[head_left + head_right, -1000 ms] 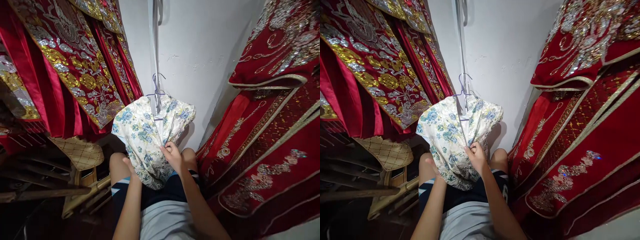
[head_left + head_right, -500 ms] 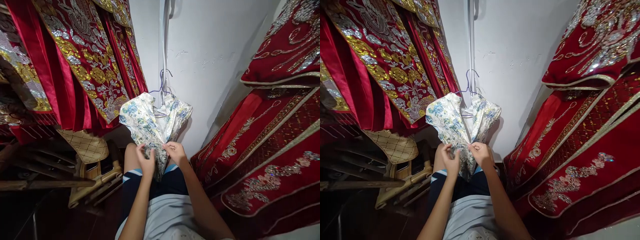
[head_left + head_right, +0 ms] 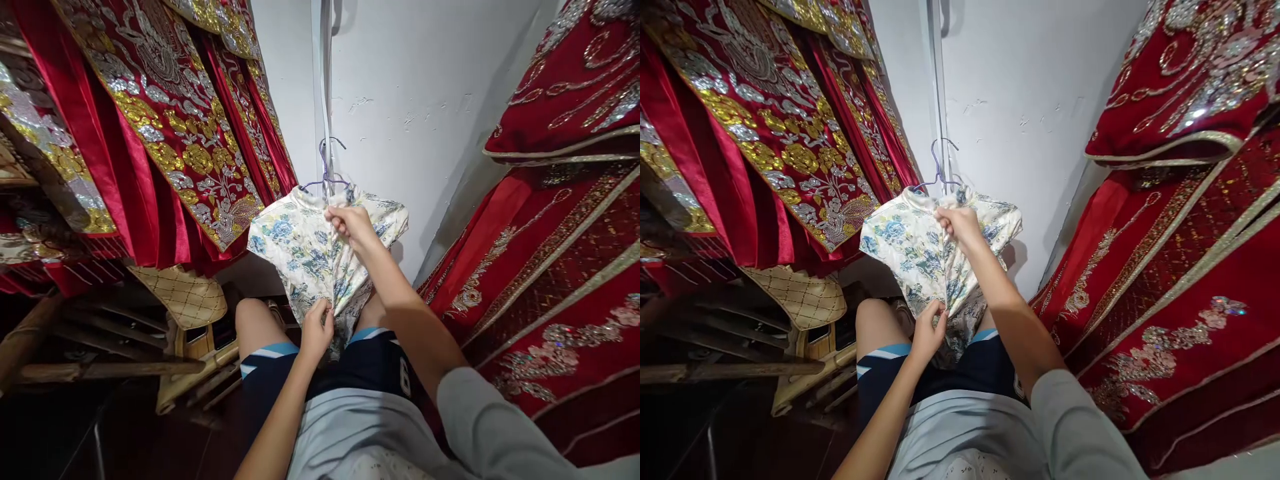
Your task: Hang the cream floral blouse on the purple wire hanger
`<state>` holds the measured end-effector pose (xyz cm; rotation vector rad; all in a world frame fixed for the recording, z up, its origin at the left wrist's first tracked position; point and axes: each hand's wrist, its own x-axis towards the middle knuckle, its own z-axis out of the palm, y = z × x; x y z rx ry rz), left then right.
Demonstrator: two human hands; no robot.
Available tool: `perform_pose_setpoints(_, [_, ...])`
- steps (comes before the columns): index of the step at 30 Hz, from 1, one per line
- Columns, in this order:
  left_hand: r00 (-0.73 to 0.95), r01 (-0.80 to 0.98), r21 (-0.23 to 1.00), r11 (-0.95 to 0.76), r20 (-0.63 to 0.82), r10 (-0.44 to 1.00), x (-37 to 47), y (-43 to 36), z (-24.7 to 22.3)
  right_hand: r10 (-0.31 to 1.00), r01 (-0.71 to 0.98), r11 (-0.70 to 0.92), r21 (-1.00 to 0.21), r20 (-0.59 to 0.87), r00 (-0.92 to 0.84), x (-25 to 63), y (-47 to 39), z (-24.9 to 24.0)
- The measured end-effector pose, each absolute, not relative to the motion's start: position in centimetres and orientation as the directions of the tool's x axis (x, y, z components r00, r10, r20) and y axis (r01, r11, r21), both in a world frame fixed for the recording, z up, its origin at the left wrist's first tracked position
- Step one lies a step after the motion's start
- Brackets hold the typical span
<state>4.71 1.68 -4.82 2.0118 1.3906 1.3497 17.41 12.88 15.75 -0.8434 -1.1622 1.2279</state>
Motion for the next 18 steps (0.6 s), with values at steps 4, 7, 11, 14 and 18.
perform_pose_setpoints(4, [0.138, 0.544, 0.699, -0.464, 0.471, 0.871, 3.7, 2.4, -4.3, 0.953, -0.259, 0.273, -0.927, 0.297, -0.060, 16.6, 13.8, 17.8])
perform_pose_setpoints(7, [0.164, 0.505, 0.695, -0.511, 0.504, 0.848, 2.8, 4.1, -0.6, 0.908, -0.210, 0.383, -0.900, 0.408, -0.091, 16.5, 13.0, 16.4])
perform_pose_setpoints(11, [0.000, 0.493, 0.559, -0.666, 0.766, 0.643, 1.9, 7.1, 8.6, 0.888, -0.173, 0.435, -0.884, 0.453, -0.081, 17.0, 12.3, 15.4])
perform_pose_setpoints(14, [0.105, 0.531, 0.388, -0.753, 0.852, 0.513, 2.3, 9.4, 14.7, 0.861, -0.155, 0.481, -0.863, 0.498, -0.103, 17.6, 12.2, 15.9])
perform_pose_setpoints(18, [0.242, 0.645, 0.196, -0.738, 0.865, 0.441, 3.3, 11.6, 18.2, 0.861, -0.156, 0.481, -0.863, 0.498, -0.100, 17.3, 13.1, 15.8])
